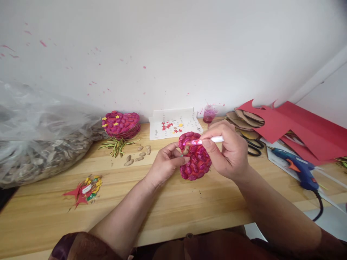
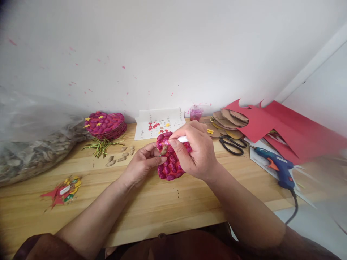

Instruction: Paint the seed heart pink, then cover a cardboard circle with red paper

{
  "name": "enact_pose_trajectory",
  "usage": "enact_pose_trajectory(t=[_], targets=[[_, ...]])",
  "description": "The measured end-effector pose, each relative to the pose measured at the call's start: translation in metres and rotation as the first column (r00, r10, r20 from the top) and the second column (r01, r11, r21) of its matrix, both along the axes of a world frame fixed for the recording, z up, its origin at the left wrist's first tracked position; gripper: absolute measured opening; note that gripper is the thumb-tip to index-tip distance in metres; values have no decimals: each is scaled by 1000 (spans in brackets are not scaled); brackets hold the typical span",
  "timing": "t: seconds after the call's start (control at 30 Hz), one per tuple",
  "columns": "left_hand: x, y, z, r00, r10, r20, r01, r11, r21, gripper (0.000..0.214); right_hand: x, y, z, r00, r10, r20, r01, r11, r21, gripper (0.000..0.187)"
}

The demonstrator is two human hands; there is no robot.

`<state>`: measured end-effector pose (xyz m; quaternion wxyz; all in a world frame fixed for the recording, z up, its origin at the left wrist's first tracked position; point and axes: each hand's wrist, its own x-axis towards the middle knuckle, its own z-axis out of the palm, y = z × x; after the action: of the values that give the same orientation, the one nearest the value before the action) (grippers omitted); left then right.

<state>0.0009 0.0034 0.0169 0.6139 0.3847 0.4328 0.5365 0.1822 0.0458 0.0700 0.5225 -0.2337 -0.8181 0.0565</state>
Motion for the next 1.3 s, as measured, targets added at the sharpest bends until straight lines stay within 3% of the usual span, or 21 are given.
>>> enact_pose_trajectory(t=[0.23,0.47,0.7,0.9,1.17,1.3], targets=[[0,1,1,1000,4,-5,-4,1000,0,35,0,1,-2,999,-36,-3,36,999,29,5],[-2,1,-2,996,50,-74,-48,998,31,37,-1,-1,-1,999,19,32,-18,1000,-23,6],[-2,2,-5,974,99,-206,-77,991,112,39,-5,-2,1,993,-37,115,23,993,118,7],[-1,-1,-4,927,157,-341,-104,980,170,37,-5,-4,1,982,-2,188,-18,994,109,7],[-2,-1,0,905,199,-377,-135,973,188,39,-5,-6,-2,971,39,237,-58,996,73,7],[-3,-1,1,884,223,-410,-150,968,202,39,-3,-5,-2,970,-9,244,-24,991,129,6]])
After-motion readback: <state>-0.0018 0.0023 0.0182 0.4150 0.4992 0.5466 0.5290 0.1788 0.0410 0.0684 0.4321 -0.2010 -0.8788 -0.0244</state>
